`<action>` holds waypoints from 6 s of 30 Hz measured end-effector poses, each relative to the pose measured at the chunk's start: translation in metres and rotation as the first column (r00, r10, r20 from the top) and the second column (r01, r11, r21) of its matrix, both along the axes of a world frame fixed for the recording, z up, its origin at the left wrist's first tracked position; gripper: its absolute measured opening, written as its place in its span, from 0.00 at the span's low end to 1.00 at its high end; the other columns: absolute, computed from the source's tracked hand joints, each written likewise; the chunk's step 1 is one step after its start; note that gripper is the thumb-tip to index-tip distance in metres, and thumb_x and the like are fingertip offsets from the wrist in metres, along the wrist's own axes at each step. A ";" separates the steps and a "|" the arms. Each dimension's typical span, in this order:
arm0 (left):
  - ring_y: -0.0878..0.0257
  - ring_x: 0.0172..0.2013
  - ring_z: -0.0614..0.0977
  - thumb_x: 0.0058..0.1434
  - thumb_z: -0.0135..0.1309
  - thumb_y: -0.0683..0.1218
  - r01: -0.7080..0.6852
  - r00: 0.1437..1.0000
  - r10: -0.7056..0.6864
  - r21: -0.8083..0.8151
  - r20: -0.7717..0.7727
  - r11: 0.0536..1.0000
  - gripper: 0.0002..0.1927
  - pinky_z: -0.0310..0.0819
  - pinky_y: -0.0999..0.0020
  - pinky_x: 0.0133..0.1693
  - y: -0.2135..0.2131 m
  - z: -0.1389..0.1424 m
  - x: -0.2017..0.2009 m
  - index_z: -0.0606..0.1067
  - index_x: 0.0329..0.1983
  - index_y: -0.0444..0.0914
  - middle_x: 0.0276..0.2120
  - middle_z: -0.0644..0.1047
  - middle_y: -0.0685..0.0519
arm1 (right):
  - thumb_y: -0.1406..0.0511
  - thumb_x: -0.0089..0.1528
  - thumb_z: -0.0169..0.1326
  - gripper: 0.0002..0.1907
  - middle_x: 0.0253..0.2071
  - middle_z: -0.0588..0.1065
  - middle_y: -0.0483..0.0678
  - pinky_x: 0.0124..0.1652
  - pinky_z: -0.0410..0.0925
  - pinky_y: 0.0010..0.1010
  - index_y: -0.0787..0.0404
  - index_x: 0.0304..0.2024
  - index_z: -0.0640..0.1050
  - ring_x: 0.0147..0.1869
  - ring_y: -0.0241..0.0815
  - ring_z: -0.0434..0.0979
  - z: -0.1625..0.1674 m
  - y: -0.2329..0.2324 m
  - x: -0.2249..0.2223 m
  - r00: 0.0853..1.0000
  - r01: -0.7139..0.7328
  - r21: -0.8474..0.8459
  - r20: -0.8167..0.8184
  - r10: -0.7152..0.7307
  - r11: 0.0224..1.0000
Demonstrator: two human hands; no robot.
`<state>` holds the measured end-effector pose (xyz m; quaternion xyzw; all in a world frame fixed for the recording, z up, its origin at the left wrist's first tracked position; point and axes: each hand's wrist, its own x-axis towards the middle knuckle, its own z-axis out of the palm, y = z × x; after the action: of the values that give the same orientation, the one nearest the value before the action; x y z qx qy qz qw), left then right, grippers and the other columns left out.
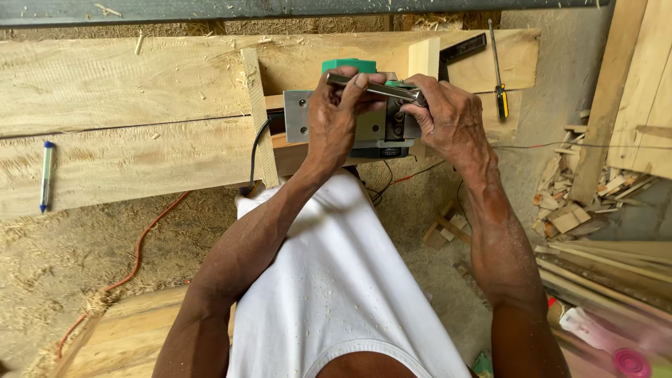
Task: The person adjusts a green electric planer on a wooden workbench using a socket wrench and a metal square. They loosen and tighten bolts, check alignment with the square, and reposition the planer multiple times.
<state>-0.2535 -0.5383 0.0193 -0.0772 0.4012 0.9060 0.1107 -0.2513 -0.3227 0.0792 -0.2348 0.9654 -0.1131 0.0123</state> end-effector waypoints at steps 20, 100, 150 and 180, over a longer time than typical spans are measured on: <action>0.58 0.36 0.87 0.73 0.49 0.48 -0.002 0.998 -0.003 -0.073 -0.068 0.997 0.17 0.88 0.66 0.39 0.012 -0.013 -0.012 0.66 0.55 0.31 0.44 0.83 0.39 | 0.51 0.72 0.56 0.19 0.31 0.77 0.45 0.32 0.71 0.33 0.59 0.52 0.74 0.34 0.41 0.81 -0.006 -0.009 0.004 0.991 0.120 -0.033 -0.059 -0.121 0.992; 0.57 0.54 0.79 0.66 0.68 0.45 -0.758 0.225 -0.541 -0.495 -0.810 0.426 0.13 0.74 0.43 0.62 0.067 -0.124 0.087 0.81 0.53 0.43 0.50 0.75 0.52 | 0.64 0.64 0.71 0.14 0.46 0.74 0.54 0.54 0.68 0.44 0.62 0.49 0.83 0.54 0.55 0.75 -0.225 0.211 0.173 0.664 0.656 -0.214 -0.292 -0.689 0.723; 0.68 0.48 0.84 0.67 0.60 0.38 -0.216 0.698 -0.358 -0.659 -0.620 0.720 0.11 0.82 0.68 0.54 -0.030 -0.095 0.065 0.75 0.51 0.37 0.45 0.83 0.55 | 0.72 0.64 0.68 0.04 0.35 0.81 0.47 0.42 0.74 0.28 0.60 0.39 0.84 0.39 0.38 0.82 -0.096 0.121 0.079 0.810 -0.268 -0.151 -0.570 0.137 0.952; 0.66 0.43 0.85 0.67 0.61 0.39 -0.311 0.673 -0.364 -0.692 -0.644 0.651 0.08 0.86 0.67 0.47 -0.021 -0.099 0.058 0.76 0.47 0.36 0.40 0.83 0.53 | 0.53 0.54 0.68 0.16 0.58 0.77 0.41 0.68 0.52 0.46 0.39 0.46 0.84 0.62 0.45 0.68 -0.143 0.060 0.156 0.801 -0.286 -0.283 -0.595 0.066 0.915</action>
<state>-0.1959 -0.5590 -0.0801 0.2636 0.7506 0.5992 -0.0895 -0.0949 -0.2626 -0.0639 -0.3464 0.8596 -0.2100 -0.3113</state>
